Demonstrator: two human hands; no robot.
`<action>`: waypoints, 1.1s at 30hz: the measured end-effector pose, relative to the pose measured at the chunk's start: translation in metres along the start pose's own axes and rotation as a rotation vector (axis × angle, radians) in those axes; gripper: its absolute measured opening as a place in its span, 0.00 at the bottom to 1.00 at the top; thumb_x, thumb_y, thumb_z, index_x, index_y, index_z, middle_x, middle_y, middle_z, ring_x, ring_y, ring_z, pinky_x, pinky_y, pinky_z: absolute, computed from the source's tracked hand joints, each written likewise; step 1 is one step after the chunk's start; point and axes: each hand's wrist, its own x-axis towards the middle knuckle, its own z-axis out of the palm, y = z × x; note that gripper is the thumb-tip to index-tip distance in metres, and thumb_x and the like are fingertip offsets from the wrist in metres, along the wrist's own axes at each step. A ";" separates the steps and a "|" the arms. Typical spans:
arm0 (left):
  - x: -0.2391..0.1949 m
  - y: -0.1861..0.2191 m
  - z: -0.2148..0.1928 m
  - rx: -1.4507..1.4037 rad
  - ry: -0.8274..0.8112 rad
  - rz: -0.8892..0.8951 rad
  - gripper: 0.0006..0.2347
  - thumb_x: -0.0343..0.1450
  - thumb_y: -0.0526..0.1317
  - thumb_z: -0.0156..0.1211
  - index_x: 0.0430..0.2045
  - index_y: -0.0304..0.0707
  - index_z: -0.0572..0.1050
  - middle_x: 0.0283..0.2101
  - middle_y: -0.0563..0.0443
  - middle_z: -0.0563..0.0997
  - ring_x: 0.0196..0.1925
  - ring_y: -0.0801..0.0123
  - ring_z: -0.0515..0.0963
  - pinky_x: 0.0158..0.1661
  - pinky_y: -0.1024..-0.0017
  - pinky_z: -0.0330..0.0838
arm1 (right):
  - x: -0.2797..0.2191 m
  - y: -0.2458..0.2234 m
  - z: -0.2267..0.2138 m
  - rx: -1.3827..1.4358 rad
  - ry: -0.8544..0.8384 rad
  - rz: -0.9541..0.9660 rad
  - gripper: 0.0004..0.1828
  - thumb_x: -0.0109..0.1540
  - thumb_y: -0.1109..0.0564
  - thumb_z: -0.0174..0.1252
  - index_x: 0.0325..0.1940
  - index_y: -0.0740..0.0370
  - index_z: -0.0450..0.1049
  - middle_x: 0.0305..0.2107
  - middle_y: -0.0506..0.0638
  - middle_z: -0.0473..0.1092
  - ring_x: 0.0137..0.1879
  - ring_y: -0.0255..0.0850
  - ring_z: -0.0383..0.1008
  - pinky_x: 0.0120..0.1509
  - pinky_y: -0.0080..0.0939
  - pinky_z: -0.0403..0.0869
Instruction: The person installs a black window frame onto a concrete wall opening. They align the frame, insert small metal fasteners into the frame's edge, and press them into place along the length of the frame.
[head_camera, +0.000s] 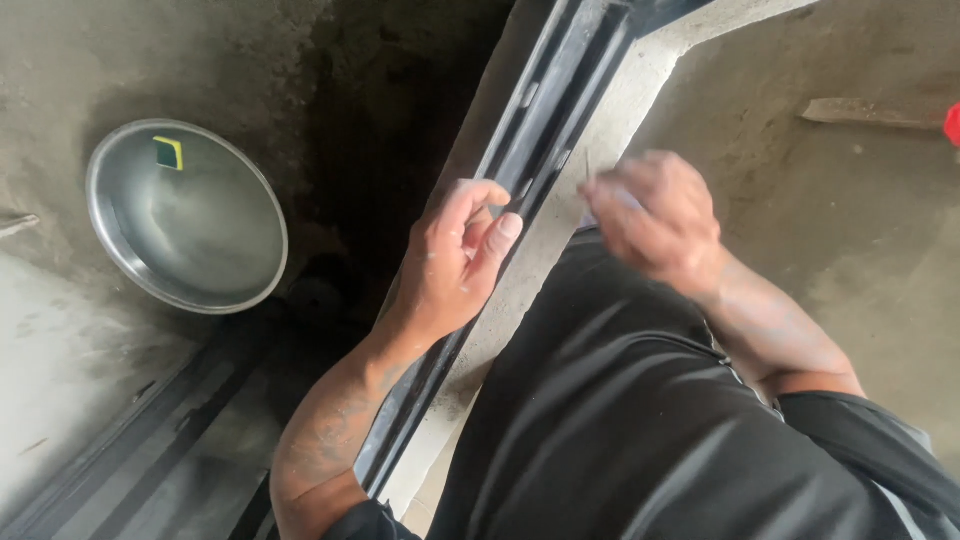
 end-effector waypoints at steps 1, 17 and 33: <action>0.000 0.000 -0.003 0.084 0.031 0.003 0.11 0.86 0.45 0.59 0.52 0.34 0.77 0.24 0.53 0.72 0.26 0.65 0.76 0.31 0.68 0.75 | -0.003 0.014 0.006 -0.159 0.022 -0.006 0.07 0.73 0.70 0.66 0.49 0.81 0.88 0.41 0.74 0.80 0.35 0.65 0.78 0.41 0.60 0.77; -0.003 -0.020 0.012 0.208 0.132 0.168 0.09 0.81 0.44 0.69 0.45 0.39 0.81 0.26 0.50 0.80 0.25 0.63 0.82 0.28 0.70 0.81 | 0.025 0.026 0.015 -0.450 -0.079 0.143 0.06 0.76 0.66 0.67 0.48 0.72 0.87 0.46 0.65 0.80 0.42 0.61 0.77 0.46 0.57 0.77; -0.001 -0.012 0.007 0.211 0.081 0.235 0.06 0.82 0.39 0.64 0.43 0.35 0.78 0.31 0.47 0.80 0.28 0.60 0.80 0.31 0.68 0.78 | 0.017 0.040 -0.001 -0.395 -0.169 0.243 0.09 0.73 0.66 0.59 0.49 0.71 0.85 0.50 0.65 0.77 0.48 0.60 0.73 0.50 0.58 0.72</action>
